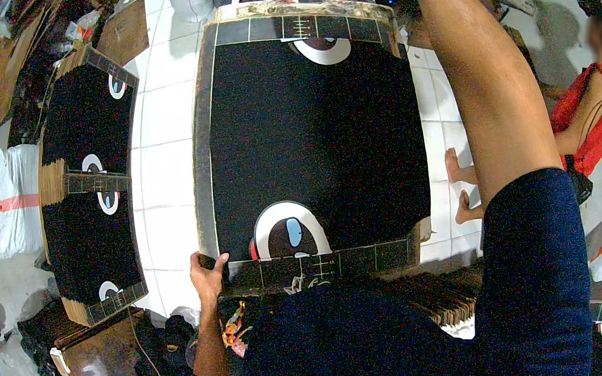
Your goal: The person repeatedly aligns a screen printing frame over a black guitar-shaped board and uses a squeegee to pull pink ink across the mesh. They lift the frame to reveal the printed design, then reset and repeat the process on the same board.
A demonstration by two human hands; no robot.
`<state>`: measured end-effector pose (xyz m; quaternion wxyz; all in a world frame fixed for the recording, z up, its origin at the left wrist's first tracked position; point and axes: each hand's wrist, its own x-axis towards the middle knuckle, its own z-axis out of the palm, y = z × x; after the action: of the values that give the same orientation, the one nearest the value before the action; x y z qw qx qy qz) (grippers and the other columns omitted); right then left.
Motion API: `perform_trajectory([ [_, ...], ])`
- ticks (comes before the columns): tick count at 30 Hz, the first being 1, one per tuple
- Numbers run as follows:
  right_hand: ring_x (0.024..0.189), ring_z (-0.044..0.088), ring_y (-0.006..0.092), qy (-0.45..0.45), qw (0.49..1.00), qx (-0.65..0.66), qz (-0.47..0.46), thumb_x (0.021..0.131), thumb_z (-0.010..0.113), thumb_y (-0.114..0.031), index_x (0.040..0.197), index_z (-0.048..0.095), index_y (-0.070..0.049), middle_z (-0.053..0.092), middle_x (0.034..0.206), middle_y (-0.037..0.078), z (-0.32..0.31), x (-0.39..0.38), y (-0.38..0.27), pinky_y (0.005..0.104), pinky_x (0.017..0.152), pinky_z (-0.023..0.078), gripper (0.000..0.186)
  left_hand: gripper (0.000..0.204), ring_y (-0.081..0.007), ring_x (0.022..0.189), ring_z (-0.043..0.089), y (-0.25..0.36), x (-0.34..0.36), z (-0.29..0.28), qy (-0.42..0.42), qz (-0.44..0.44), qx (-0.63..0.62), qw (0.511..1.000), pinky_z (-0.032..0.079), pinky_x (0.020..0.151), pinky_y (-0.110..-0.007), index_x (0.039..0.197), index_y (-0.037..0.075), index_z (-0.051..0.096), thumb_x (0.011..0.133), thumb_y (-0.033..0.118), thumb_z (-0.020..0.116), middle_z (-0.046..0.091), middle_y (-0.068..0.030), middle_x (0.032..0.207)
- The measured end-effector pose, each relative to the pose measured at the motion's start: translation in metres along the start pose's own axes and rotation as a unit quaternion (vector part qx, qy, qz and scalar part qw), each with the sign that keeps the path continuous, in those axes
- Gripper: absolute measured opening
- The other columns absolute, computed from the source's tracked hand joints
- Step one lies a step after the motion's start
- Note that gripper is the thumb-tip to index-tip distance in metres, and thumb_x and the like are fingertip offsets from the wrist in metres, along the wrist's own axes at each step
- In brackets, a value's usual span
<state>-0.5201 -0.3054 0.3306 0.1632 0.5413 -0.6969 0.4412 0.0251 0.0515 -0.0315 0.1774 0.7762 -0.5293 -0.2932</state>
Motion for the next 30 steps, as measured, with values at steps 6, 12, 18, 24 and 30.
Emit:
perform_trajectory([
  [6, 0.107, 0.067, 0.0437, -0.002, 1.000, -0.021, 0.023, 0.091, 0.069, -0.027, 0.118, 0.069, -0.016, 0.073, 0.110, 0.022, -0.006, 0.013, -0.010, 0.0506, 0.089, 0.053, 0.029, 0.076, -0.0441, 0.089, 0.070, 0.031, -0.004, -0.010, 0.005, 0.036, 0.075, 0.997, 0.054, 0.080, -0.050, 0.111, -0.004, 0.062, 0.071, 0.055, 0.090, 0.072, -0.0244, 0.094],
  [12, 0.111, 0.068, 0.0423, -0.004, 0.997, -0.064, 0.039, 0.090, 0.066, -0.032, 0.119, 0.070, -0.019, 0.073, 0.114, 0.020, -0.006, 0.032, -0.018, 0.0498, 0.092, 0.053, 0.033, 0.073, -0.0433, 0.090, 0.070, 0.049, -0.001, -0.015, -0.003, -0.002, 0.115, 0.993, 0.055, 0.082, -0.048, 0.110, -0.005, 0.061, 0.072, 0.050, 0.092, 0.071, -0.0236, 0.095],
  [18, 0.112, 0.068, 0.0396, -0.013, 0.996, -0.078, 0.051, 0.090, 0.064, -0.038, 0.120, 0.070, -0.020, 0.073, 0.118, 0.017, -0.019, 0.042, -0.018, 0.0486, 0.094, 0.053, 0.036, 0.080, -0.0402, 0.100, 0.069, 0.057, 0.007, -0.013, -0.005, -0.010, 0.086, 0.996, 0.054, 0.087, -0.048, 0.119, -0.002, 0.055, 0.071, 0.049, 0.093, 0.069, -0.0238, 0.106],
  [24, 0.112, 0.068, 0.0395, -0.020, 0.996, -0.079, 0.047, 0.090, 0.064, -0.041, 0.122, 0.070, -0.020, 0.073, 0.118, 0.017, -0.024, 0.046, -0.028, 0.0478, 0.094, 0.053, 0.039, 0.083, -0.0388, 0.102, 0.069, 0.056, 0.013, -0.013, -0.007, -0.042, 0.078, 0.996, 0.054, 0.090, -0.047, 0.121, -0.001, 0.053, 0.067, 0.048, 0.094, 0.068, -0.0217, 0.110],
  [30, 0.110, 0.067, 0.0431, -0.025, 0.998, -0.035, 0.040, 0.090, 0.063, -0.038, 0.119, 0.069, -0.016, 0.073, 0.115, 0.021, -0.027, 0.037, -0.025, 0.0502, 0.092, 0.053, 0.037, 0.087, -0.0370, 0.104, 0.070, 0.048, 0.017, -0.006, -0.016, -0.073, 0.078, 0.994, 0.055, 0.091, -0.046, 0.121, -0.003, 0.057, 0.065, 0.053, 0.094, 0.069, -0.0210, 0.113],
])
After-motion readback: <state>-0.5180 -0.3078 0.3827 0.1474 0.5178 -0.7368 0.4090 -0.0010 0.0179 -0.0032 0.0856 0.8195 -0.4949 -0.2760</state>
